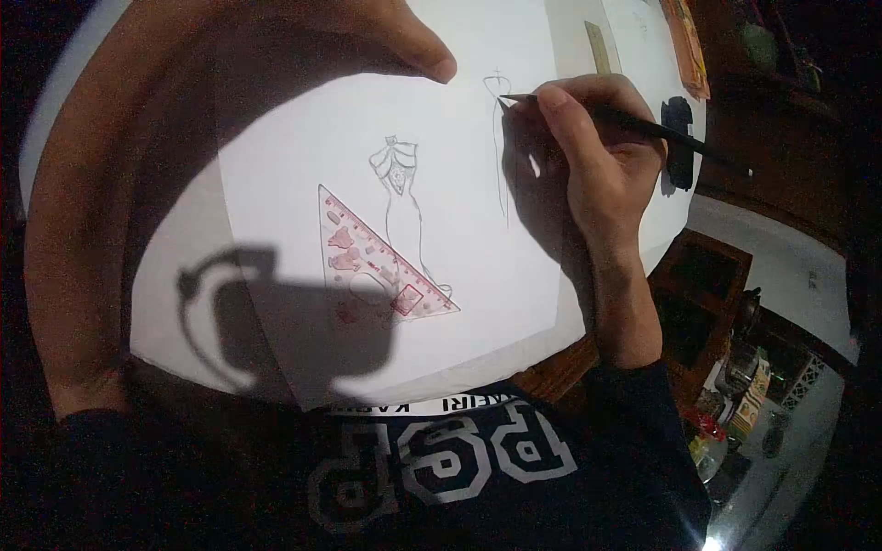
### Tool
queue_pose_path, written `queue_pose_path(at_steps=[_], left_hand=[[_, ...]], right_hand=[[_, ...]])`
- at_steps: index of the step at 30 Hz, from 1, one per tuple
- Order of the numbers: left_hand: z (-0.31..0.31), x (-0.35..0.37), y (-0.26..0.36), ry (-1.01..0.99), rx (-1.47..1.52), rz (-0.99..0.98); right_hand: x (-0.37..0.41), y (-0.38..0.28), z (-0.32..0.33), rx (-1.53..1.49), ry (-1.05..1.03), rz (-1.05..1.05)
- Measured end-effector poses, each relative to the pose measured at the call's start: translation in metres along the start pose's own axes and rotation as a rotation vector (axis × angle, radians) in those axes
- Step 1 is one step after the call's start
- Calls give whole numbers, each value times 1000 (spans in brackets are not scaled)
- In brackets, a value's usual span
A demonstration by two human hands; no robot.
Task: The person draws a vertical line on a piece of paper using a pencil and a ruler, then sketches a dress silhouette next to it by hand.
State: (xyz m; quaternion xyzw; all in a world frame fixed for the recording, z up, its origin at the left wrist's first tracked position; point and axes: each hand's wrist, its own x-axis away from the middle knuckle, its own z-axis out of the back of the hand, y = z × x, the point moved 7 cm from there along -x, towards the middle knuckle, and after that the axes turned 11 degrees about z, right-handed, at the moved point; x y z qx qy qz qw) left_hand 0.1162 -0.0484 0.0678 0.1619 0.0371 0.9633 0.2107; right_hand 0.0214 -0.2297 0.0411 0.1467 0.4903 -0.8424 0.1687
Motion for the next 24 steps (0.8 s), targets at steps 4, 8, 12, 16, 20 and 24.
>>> queue_pose_path(at_steps=[4, 8, 12, 16, 20, 24], left_hand=[[-1, -4, 8, -120, -4, 282], [-6, -3, -3, -94, 26, 246], [0, -2, 2, 9, 47, -49], [0, 10, 6, 63, 36, -76], [-2, -10, 1, -85, 4, 198], [-6, 2, -1, 11, 47, -97]], right_hand=[[-1, -3, -2, 82, -37, 21], [2, 5, 1, 2, -4, -66], [-1, 1, -1, 62, -15, -15], [-1, -1, 0, 102, -25, -26], [0, 3, 1, 9, 5, -55], [0, -2, -3, 42, -7, -7]])
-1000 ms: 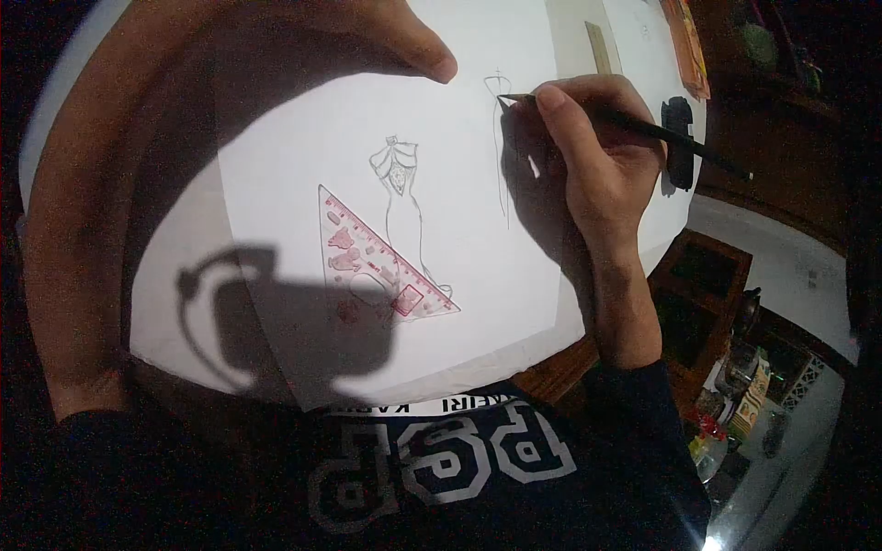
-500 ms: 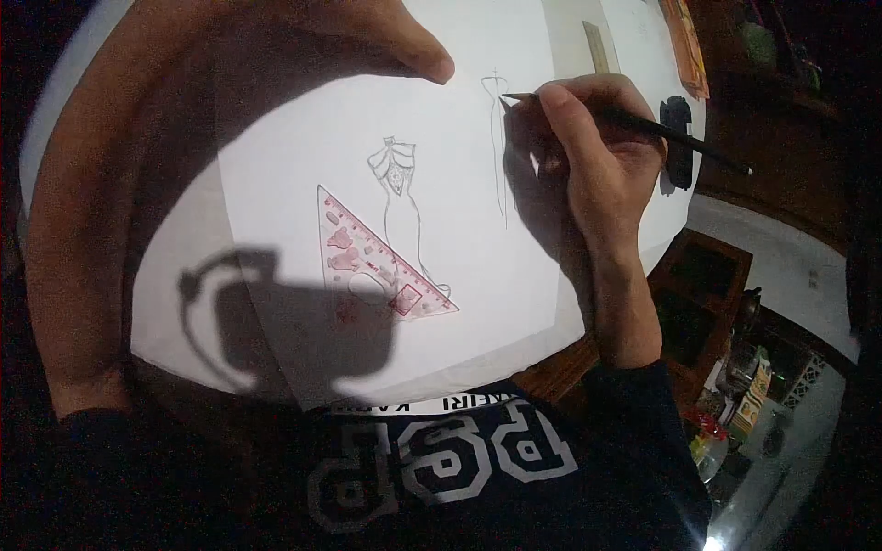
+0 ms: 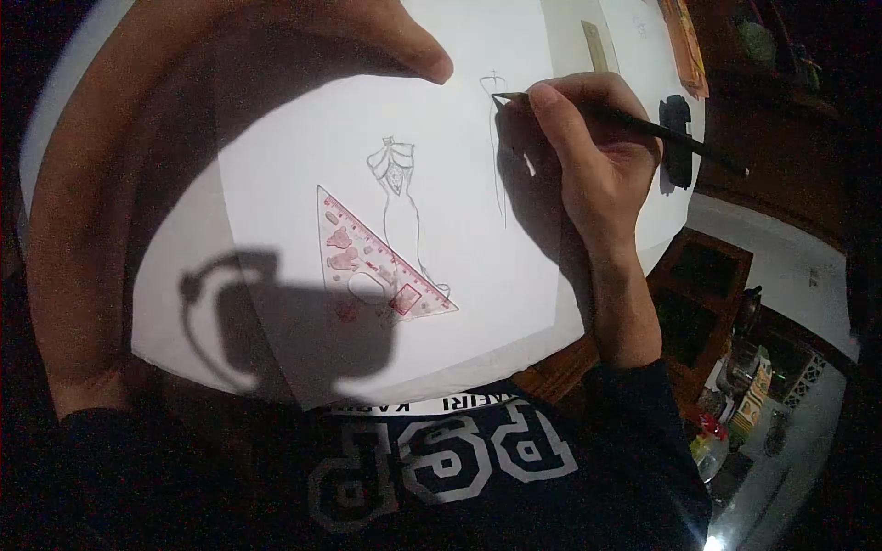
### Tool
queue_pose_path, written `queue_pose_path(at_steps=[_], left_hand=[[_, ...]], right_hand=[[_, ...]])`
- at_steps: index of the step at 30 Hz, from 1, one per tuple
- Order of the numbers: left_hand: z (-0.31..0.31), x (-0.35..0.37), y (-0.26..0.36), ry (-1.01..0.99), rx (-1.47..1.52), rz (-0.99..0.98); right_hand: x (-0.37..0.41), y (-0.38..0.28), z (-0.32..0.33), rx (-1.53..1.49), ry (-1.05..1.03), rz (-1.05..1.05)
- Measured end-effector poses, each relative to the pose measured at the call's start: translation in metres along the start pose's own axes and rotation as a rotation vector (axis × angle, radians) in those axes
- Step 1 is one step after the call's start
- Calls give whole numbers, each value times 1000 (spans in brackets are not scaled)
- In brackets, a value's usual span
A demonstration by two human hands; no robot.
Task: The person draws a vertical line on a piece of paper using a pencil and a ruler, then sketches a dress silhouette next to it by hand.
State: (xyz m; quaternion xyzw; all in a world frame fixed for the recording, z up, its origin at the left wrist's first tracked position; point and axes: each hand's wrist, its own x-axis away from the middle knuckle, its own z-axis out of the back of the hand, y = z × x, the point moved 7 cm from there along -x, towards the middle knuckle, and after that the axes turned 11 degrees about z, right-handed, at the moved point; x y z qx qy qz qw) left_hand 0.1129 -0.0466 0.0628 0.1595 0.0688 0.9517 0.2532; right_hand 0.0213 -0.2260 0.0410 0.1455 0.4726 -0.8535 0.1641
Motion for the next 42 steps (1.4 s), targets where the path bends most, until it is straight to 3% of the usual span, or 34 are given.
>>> queue_pose_path(at_steps=[2, 4, 8, 10, 11, 13, 17, 19, 20, 22, 31, 34, 37, 42], left_hand=[[7, 12, 15, 82, 0, -53], [7, 10, 15, 36, -91, 137], [4, -6, 10, -109, -19, 118], [4, -11, 8, -98, -37, 330], [5, -11, -1, -99, -36, 330], [7, -5, 4, -127, 79, -10], [-1, -7, 2, -96, -26, 73], [4, 4, 6, 87, -34, -44], [9, 0, 3, 87, -34, -44], [6, -8, -2, -164, 109, -39], [1, -11, 2, -131, -32, 133], [3, 1, 5, 23, -9, 10], [1, -12, 2, -97, -22, 93], [1, -10, 2, -103, -15, 135]], right_hand=[[1, 1, 1, -2, 9, -7], [1, 2, 5, 12, -6, -10], [1, 9, 9, -19, 10, -124], [-1, 2, 5, -8, 11, -6], [-2, 4, 3, -8, 11, -7], [-3, 1, 1, -9, 33, 120], [0, 1, 7, 38, 7, -70], [1, 7, 10, -23, 30, -81], [1, 8, 9, -23, 30, -81], [0, 4, 5, 21, 5, 13], [0, 3, 5, 26, -36, -17], [0, 6, 7, -32, -45, -52], [0, 5, 5, -2, 5, 1], [0, 7, 7, -27, -1, -79]])
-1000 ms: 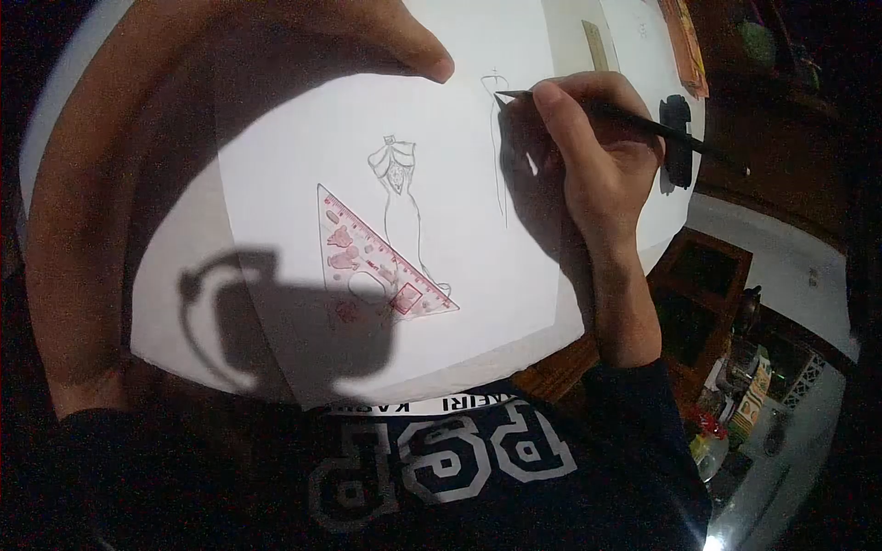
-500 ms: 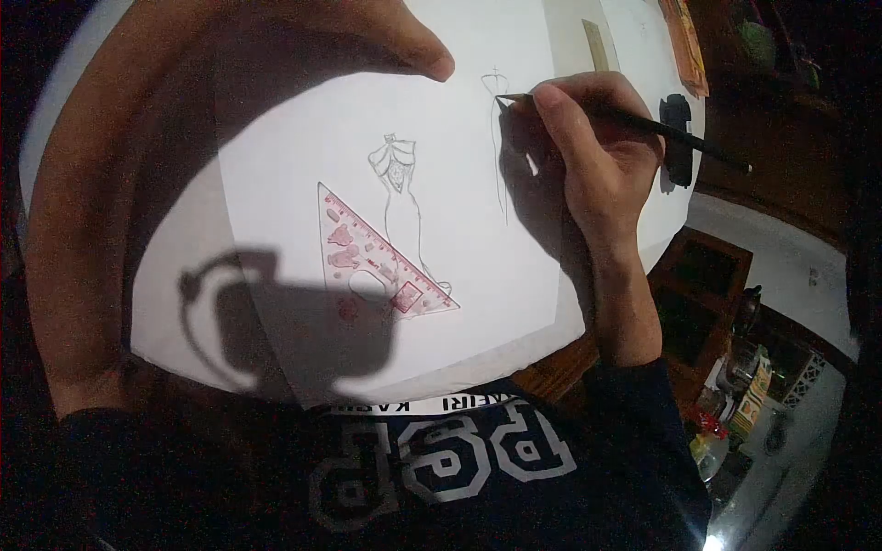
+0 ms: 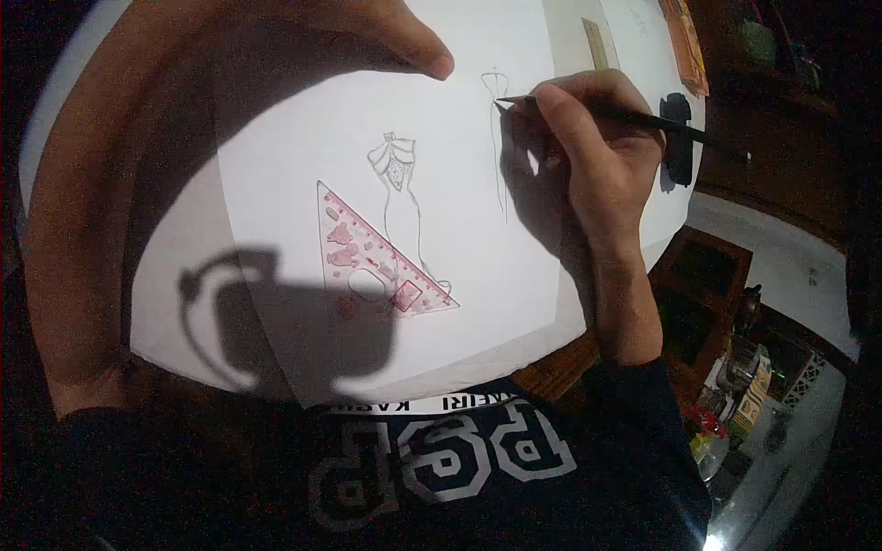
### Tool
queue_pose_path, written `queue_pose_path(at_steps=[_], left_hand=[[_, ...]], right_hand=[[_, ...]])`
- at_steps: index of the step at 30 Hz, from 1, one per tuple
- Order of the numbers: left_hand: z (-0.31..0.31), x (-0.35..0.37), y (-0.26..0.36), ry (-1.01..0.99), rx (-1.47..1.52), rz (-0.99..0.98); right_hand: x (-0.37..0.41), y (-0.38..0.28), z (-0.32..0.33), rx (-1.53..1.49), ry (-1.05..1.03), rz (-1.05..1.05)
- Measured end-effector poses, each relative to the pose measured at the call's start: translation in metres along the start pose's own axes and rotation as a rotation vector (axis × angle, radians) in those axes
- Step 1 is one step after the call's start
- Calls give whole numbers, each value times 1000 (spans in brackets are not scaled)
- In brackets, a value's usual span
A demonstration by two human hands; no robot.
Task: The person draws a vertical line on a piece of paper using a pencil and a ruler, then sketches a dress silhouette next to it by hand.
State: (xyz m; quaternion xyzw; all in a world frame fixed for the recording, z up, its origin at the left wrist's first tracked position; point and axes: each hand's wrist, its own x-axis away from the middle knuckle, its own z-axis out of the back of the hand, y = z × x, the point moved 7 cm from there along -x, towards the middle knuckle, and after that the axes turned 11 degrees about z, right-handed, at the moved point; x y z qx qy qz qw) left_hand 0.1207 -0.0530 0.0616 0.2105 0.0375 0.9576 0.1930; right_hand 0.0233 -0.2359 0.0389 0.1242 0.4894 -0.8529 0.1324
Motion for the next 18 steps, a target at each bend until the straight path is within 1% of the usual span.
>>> queue_pose_path(at_steps=[1, 2, 4, 8, 11, 13, 14, 16, 17, 18], left_hand=[[-1, 0, -1, -21, -4, 28], [-1, -1, -2, -21, -4, 28], [0, -1, 1, -10, -11, -28], [-1, -1, -1, -30, -2, 8], [-3, 2, -2, -22, 17, 6], [0, 11, 2, 143, -3, -123], [2, 8, 3, 144, -3, -123], [0, -1, 2, 15, -6, -30], [3, 0, 4, 15, -6, -30], [4, 1, 3, -15, 8, 0]], right_hand=[[0, 4, 1, -37, 2, -52], [0, 4, 0, -36, 3, -52], [-1, -2, -3, 12, -5, 44], [-2, -5, -7, 63, -20, 84], [-2, -4, -9, -22, -6, 96], [-2, -5, -7, 51, -33, 112], [-2, -6, -6, 51, -33, 112], [1, 0, -2, -2, 7, 3], [0, 1, -3, -2, 7, 3], [-2, -3, -4, 27, -3, 49]])
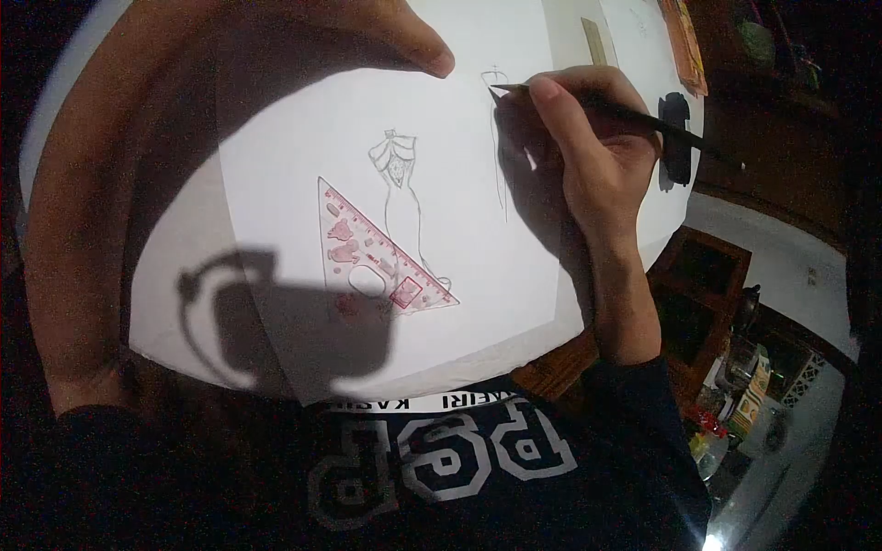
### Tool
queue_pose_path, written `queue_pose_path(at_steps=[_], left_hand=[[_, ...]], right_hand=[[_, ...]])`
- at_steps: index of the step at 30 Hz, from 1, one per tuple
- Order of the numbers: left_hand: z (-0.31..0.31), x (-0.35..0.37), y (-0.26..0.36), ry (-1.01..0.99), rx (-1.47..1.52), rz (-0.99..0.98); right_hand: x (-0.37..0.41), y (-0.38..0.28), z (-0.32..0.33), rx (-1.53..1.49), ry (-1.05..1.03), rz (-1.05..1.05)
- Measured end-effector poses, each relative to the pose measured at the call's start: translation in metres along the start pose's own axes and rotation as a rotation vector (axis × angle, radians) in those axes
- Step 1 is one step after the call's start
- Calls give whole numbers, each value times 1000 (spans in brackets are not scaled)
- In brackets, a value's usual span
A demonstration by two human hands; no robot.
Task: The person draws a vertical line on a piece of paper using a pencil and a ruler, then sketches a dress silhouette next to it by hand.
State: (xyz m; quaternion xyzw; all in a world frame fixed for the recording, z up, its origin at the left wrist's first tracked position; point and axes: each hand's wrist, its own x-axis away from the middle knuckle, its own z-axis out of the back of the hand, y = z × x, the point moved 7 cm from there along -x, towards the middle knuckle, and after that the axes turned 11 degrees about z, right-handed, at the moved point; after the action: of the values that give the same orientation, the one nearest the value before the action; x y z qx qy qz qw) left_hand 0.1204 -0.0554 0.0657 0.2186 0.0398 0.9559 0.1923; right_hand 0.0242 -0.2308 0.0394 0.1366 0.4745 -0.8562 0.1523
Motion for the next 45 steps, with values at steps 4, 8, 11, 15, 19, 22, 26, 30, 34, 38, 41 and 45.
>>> queue_pose_path(at_steps=[4, 8, 11, 15, 19, 22, 26, 30, 34, 38, 41, 45], left_hand=[[-3, -1, -2, -11, -17, 5], [-21, -19, -36, 304, 300, -684], [0, -2, -5, 10, -8, -17], [-4, 10, 1, 32, 22, -72], [1, 1, -1, -40, 52, -111], [-4, -4, -1, -11, -23, -14], [-4, 1, 0, 7, -14, -50], [-2, -1, 1, 40, -25, -43], [-3, -3, 0, -32, -11, 11], [-5, -2, 0, -24, -25, -2], [-7, 2, -3, -16, -20, 4], [0, 1, 3, 81, -22, -86]], right_hand=[[-2, -6, -1, 48, -28, 65], [0, 2, 4, -14, -1, 9], [0, 0, 2, -20, 4, 11], [2, 9, 10, -82, 37, -95], [2, 8, 8, -37, 43, -103], [1, 3, 5, -21, 3, -10], [0, 2, 4, -59, 27, 7], [0, 5, 4, -64, 12, 2], [0, 3, 4, -30, 39, -12], [1, 3, 6, -41, 30, -9], [1, 3, 4, -38, 17, -46], [1, 12, 11, -88, 19, -75]])
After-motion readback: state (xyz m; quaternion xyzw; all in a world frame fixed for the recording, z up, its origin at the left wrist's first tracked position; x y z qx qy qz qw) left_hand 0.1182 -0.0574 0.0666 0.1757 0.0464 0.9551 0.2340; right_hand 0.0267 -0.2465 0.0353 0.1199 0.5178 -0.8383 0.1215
